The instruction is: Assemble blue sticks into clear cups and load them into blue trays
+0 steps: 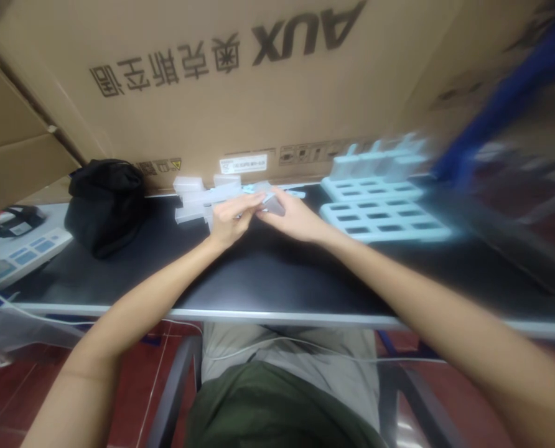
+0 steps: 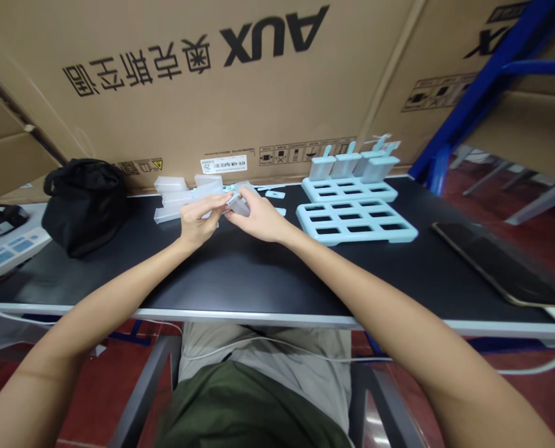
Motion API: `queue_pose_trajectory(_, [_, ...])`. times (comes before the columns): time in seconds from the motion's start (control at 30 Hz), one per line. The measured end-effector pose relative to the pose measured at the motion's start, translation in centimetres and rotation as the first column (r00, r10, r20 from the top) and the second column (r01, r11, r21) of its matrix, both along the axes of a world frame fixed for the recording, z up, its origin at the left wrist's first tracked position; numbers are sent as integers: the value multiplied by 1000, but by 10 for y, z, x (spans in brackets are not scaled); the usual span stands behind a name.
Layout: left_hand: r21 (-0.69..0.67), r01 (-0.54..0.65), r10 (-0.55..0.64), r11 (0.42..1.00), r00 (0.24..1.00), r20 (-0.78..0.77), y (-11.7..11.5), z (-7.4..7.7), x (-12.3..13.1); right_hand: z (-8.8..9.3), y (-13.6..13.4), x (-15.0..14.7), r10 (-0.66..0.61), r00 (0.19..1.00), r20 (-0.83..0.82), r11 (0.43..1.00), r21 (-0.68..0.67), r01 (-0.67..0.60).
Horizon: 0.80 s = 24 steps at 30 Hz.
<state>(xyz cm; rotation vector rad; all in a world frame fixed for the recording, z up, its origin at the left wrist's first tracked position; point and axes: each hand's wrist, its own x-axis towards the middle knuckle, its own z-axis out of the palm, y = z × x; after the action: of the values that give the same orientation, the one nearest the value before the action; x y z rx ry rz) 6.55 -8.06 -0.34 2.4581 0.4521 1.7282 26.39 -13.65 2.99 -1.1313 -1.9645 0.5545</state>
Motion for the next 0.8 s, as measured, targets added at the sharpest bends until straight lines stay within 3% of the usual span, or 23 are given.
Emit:
queue_pose_trajectory(0.07, [45, -12, 13, 999, 1000, -23, 1, 2, -2, -2, -1, -1, 58, 994, -91, 989, -128, -69])
queue_pose_trajectory(0.2, [153, -1, 9, 988, 999, -48, 2, 7, -4, -4, -2, -4, 117, 943, -311, 913, -339, -225])
queue_pose_trajectory(0.4, [252, -30, 44, 967, 998, -52, 2, 14, -2, -2, -5, -5, 180, 848, -498, 841, -369, -395])
queue_pose_trajectory(0.6, [200, 25, 0, 979, 992, -124, 0, 23, -6, -3, -4, -3, 209, 839, -502, 835, -355, -420])
queue_pose_trajectory(0.8, [145, 127, -112, 981, 988, -102, 0, 19, -6, -2, -5, 3, 249, 860, -446, 823, -371, -430])
